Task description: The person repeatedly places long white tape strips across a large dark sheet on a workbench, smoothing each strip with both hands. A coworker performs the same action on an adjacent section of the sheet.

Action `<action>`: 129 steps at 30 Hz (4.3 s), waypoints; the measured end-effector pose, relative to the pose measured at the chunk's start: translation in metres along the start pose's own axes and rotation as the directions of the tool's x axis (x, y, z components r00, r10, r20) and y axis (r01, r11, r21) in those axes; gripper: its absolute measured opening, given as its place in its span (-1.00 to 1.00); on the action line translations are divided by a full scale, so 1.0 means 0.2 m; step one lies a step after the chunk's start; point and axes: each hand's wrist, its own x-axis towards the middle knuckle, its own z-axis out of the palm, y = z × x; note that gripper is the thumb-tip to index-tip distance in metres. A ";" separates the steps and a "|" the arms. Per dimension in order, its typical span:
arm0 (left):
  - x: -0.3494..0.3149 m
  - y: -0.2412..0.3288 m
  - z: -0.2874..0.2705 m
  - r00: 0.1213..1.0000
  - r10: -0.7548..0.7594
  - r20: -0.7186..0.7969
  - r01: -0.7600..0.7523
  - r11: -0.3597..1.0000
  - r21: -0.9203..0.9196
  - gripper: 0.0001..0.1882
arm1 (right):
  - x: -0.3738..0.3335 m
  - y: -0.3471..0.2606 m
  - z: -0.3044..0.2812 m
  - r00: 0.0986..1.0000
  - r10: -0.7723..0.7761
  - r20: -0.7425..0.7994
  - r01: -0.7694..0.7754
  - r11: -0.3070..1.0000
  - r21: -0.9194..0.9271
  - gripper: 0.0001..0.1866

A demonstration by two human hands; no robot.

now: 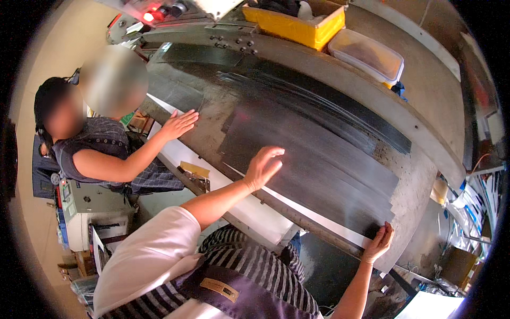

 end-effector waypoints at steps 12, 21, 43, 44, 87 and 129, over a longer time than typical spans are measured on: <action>-0.08 0.17 -0.20 0.717 0.126 0.685 -0.450 0.834 0.318 -0.09 | -0.15 0.25 -0.24 0.941 0.338 -0.028 -0.327 0.927 0.186 -0.58; 0.16 0.06 -0.26 0.727 0.148 0.671 -0.517 0.760 0.393 -0.23 | -0.05 -0.14 -0.02 0.988 0.087 0.131 -0.024 0.908 -0.419 -0.45; 0.29 0.02 -0.26 0.691 0.235 0.684 -0.663 0.584 0.469 -0.34 | 0.08 -0.30 0.01 0.903 -0.150 0.402 0.309 0.878 -0.366 -0.28; 0.31 0.02 -0.27 0.698 0.235 0.676 -0.647 0.611 0.456 -0.33 | 0.09 -0.30 0.02 0.897 -0.190 0.399 0.344 0.867 -0.360 -0.29; -0.02 0.33 0.10 0.780 0.532 0.330 -0.620 0.581 0.527 -0.74 | -0.01 -0.20 -0.21 0.872 0.443 0.207 -0.487 0.746 0.455 -0.80; -0.03 0.41 0.04 0.804 -0.082 0.589 0.593 0.036 -0.804 -0.32 | 0.14 -0.89 -0.10 0.576 -0.376 0.726 -0.509 0.530 0.678 -0.48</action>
